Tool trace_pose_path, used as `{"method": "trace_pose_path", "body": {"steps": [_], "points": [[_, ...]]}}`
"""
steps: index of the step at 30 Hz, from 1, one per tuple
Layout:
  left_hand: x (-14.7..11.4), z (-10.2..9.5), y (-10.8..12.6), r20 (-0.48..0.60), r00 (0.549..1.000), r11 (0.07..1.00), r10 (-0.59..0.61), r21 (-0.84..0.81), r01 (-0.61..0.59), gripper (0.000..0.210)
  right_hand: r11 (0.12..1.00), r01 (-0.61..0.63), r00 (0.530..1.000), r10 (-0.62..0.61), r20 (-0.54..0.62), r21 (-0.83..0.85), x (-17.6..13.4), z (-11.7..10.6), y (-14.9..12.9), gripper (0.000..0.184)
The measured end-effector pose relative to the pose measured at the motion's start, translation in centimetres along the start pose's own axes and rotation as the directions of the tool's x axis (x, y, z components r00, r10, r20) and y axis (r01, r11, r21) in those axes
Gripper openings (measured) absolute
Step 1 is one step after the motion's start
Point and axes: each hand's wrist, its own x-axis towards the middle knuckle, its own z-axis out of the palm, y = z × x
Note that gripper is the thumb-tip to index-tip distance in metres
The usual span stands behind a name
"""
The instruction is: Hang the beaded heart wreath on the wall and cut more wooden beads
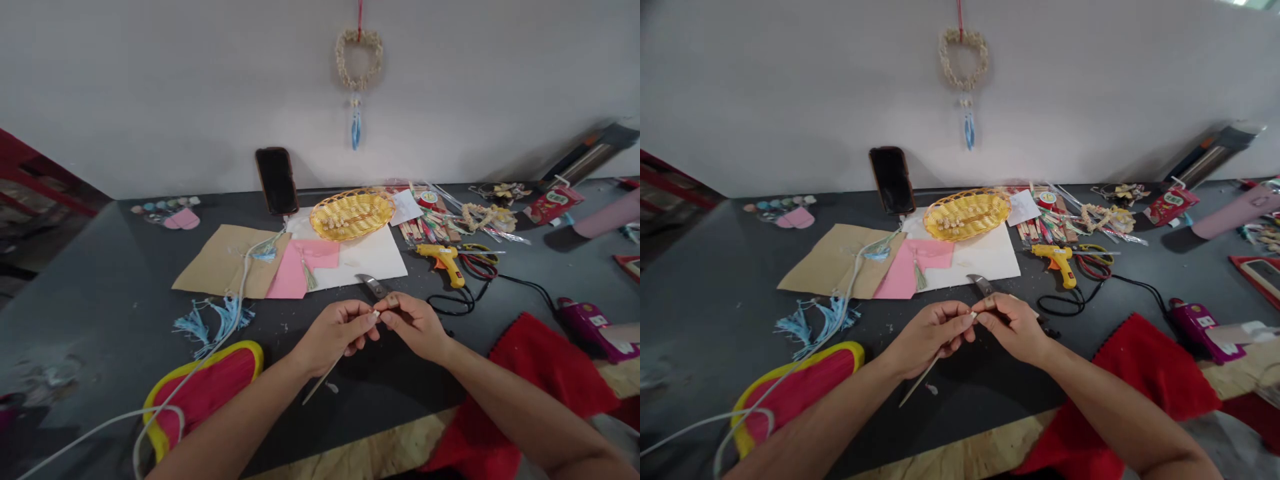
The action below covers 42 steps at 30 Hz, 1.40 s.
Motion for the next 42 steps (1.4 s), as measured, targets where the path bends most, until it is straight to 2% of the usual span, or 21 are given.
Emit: {"method": "trace_pose_path", "body": {"steps": [7,13,25,30,36,39,42], "points": [[-0.03,0.11,-0.13,-0.013,1.000,1.000,0.019,0.002,-0.019,0.037,1.000,-0.010,1.000,0.010,0.000,0.030,0.11,-0.06,-0.17,0.017],[0.18,0.23,-0.18,-0.046,0.999,0.999,0.028,-0.023,-0.029,0.035,0.999,0.025,1.000,-0.025,0.007,-0.024,0.24,-0.12,-0.13,0.013],[0.31,0.24,-0.38,-0.041,0.999,1.000,0.030,-0.004,-0.030,0.034,1.000,0.026,1.000,-0.026,0.011,-0.015,0.46,-0.27,-0.03,0.011],[0.24,0.34,-0.27,-0.056,0.997,0.998,0.045,0.052,-0.042,0.033,0.993,-0.082,0.995,0.077,0.060,0.082,0.56,-0.37,0.06,0.012],[0.17,0.31,-0.03,-0.073,0.996,0.996,0.041,0.083,-0.035,0.031,0.931,-0.237,0.969,0.206,0.135,0.279,0.68,-0.13,0.53,0.022],[0.25,0.30,-0.10,-0.061,0.998,0.995,0.032,0.096,-0.026,0.032,0.939,-0.214,0.975,0.186,0.125,0.269,0.78,-0.09,0.38,0.022],[0.24,0.30,-0.20,-0.062,0.998,0.993,0.033,0.117,-0.025,0.033,0.978,-0.129,0.989,0.115,0.095,0.165,0.77,-0.18,-0.03,0.019]]}}
